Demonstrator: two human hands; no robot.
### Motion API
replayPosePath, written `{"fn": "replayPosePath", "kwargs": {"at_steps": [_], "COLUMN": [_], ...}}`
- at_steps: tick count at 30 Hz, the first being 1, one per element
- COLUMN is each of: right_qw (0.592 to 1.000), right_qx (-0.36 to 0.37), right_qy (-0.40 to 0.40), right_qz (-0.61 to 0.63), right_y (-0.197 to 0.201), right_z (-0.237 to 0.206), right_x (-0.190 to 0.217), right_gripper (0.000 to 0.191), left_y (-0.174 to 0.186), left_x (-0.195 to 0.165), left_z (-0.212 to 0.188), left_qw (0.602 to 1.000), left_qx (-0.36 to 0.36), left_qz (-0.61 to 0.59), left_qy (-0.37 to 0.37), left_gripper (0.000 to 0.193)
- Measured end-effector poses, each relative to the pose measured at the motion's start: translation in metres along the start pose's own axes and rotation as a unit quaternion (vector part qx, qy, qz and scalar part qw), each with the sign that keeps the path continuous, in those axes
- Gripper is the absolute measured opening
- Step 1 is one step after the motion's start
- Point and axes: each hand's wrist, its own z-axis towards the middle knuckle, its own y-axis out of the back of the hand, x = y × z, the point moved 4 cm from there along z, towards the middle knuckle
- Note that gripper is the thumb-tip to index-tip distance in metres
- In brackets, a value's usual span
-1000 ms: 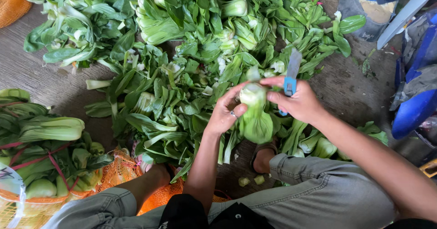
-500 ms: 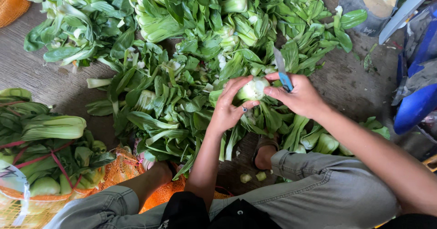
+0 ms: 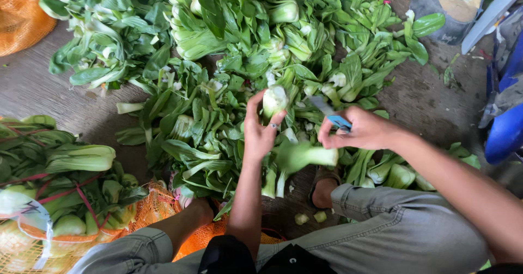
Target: The person sits on the floor among large piles of bok choy and trims them one at a time, holding each head in one hand and cutting off root ends and outer leaves with a small knife, then tossing the trimmed vegetable back onto the pile.
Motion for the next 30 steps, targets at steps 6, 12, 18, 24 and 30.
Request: {"fn": "replayPosePath", "kwargs": {"at_steps": [6,12,18,24,30], "right_qw": [0.912,0.866,0.850,0.912,0.992], "right_qx": [-0.201,-0.190,-0.203,-0.191,-0.118], "right_qy": [0.091,0.044,0.017,-0.194,0.010], "right_qz": [-0.345,-0.461,-0.486,-0.306,-0.042], "right_y": [-0.013,-0.016,-0.005,0.039,-0.001], "right_z": [-0.005,-0.005,0.004,0.015,0.011], "right_x": [0.039,0.045,0.028,-0.006,0.012], "right_gripper": [0.028,0.046,0.045,0.022,0.058], "left_y": [-0.010,-0.015,-0.014,-0.025,-0.032], "left_x": [0.016,0.019,0.022,0.015,0.000], "left_z": [-0.012,-0.019,-0.019,-0.025,-0.013], "left_qw": [0.971,0.983,0.974,0.943,0.984], "left_qx": [0.108,0.095,0.115,0.172,0.140], "left_qz": [-0.204,-0.150,-0.181,-0.283,0.058], "left_qy": [-0.060,-0.051,-0.068,-0.019,-0.096], "left_gripper": [0.064,0.067,0.064,0.070,0.070]}}
